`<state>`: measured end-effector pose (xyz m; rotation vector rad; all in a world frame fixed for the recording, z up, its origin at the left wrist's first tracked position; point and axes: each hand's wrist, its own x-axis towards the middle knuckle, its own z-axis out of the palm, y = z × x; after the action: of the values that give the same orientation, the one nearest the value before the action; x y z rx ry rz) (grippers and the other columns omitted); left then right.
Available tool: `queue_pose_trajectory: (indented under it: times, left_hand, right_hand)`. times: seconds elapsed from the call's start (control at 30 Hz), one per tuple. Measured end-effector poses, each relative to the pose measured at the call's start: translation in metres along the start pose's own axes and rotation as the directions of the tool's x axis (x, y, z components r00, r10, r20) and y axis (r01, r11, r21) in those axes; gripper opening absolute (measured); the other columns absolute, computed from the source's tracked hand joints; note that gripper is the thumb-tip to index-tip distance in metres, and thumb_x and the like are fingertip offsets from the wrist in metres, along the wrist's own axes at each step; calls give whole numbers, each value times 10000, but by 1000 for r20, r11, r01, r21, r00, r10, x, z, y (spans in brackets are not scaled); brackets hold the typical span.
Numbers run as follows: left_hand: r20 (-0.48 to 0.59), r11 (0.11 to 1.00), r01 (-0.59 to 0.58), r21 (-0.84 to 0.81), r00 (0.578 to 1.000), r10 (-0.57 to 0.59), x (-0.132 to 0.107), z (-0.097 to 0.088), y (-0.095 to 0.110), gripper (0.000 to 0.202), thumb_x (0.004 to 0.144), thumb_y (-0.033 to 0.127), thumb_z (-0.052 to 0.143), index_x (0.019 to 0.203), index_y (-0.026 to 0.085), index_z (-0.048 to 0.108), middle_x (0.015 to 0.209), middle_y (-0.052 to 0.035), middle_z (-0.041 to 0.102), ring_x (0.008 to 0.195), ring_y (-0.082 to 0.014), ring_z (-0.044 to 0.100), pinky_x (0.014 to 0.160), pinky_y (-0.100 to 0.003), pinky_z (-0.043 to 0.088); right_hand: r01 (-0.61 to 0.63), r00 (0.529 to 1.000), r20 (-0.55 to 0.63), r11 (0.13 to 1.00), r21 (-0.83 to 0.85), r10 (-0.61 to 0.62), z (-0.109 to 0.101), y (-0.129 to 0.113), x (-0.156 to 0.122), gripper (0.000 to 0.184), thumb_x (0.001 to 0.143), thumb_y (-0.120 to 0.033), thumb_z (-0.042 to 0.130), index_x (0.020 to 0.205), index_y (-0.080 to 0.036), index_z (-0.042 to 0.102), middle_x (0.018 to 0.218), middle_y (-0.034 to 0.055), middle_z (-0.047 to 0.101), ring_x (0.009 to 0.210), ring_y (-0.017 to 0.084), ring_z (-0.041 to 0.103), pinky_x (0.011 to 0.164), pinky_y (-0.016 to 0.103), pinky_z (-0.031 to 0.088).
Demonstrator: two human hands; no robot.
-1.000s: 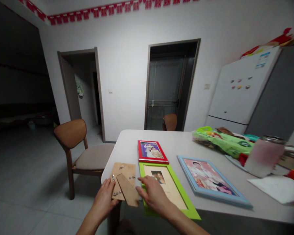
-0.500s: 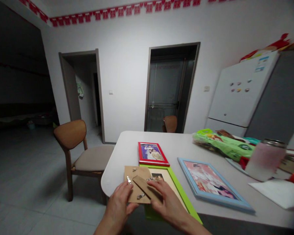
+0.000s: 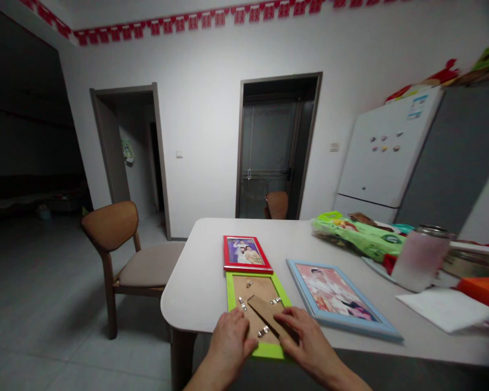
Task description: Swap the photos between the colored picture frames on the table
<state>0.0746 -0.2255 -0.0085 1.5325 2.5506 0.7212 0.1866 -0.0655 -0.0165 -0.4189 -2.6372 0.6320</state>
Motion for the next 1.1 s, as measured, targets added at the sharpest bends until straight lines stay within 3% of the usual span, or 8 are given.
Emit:
queue_pose_trajectory:
  times: [0.1, 0.27, 0.53, 0.87, 1.1]
  left_hand:
    - [13, 1000, -19, 14, 1000, 19, -4, 0, -3, 218, 720, 286, 537, 913, 185, 550, 1145, -59, 501, 1122, -222, 371, 955, -377, 248]
    - [16, 994, -110, -25, 994, 111, -10, 3, -4, 448, 635, 398, 619, 1017, 202, 490, 1226, -71, 432, 1154, -233, 335, 981, -419, 187]
    - [38, 995, -87, -38, 995, 89, -10, 2, -3, 478, 599, 313, 668, 1017, 164, 489, 1231, -84, 436, 1157, -224, 342, 988, -407, 199]
    - [13, 995, -97, -25, 995, 97, -12, -3, -1, 585, 605, 358, 662, 1113, 174, 434, 1184, -68, 484, 1099, -203, 406, 955, -347, 264]
    - [15, 995, -99, -19, 995, 100, -12, -3, -1, 585, 583, 346, 687, 1089, 161, 459, 1152, -70, 508, 1055, -205, 443, 929, -332, 306]
  right_hand:
    - [32, 999, -28, 998, -52, -34, 5, 2, -2, 328, 665, -287, 471, 954, -217, 609, 976, 79, 543, 938, 215, 462, 840, 329, 334]
    - [63, 998, -20, 991, -122, -66, 3, 8, 4, 311, 732, -304, 413, 963, -206, 598, 975, 74, 543, 923, 198, 461, 822, 309, 332]
    - [-65, 998, -44, 920, -386, 52, 0, 12, 33, 313, 767, -292, 346, 950, -225, 590, 931, 87, 511, 832, 210, 456, 710, 317, 334]
    - [-9, 1000, 5, 970, -242, 11, -1, 15, 26, 317, 795, -270, 310, 730, -141, 593, 821, 71, 486, 771, 146, 474, 744, 249, 343]
    - [-7, 999, -34, 951, -308, -4, -4, 10, 22, 288, 772, -277, 352, 808, -144, 605, 892, 104, 519, 831, 187, 485, 767, 304, 349]
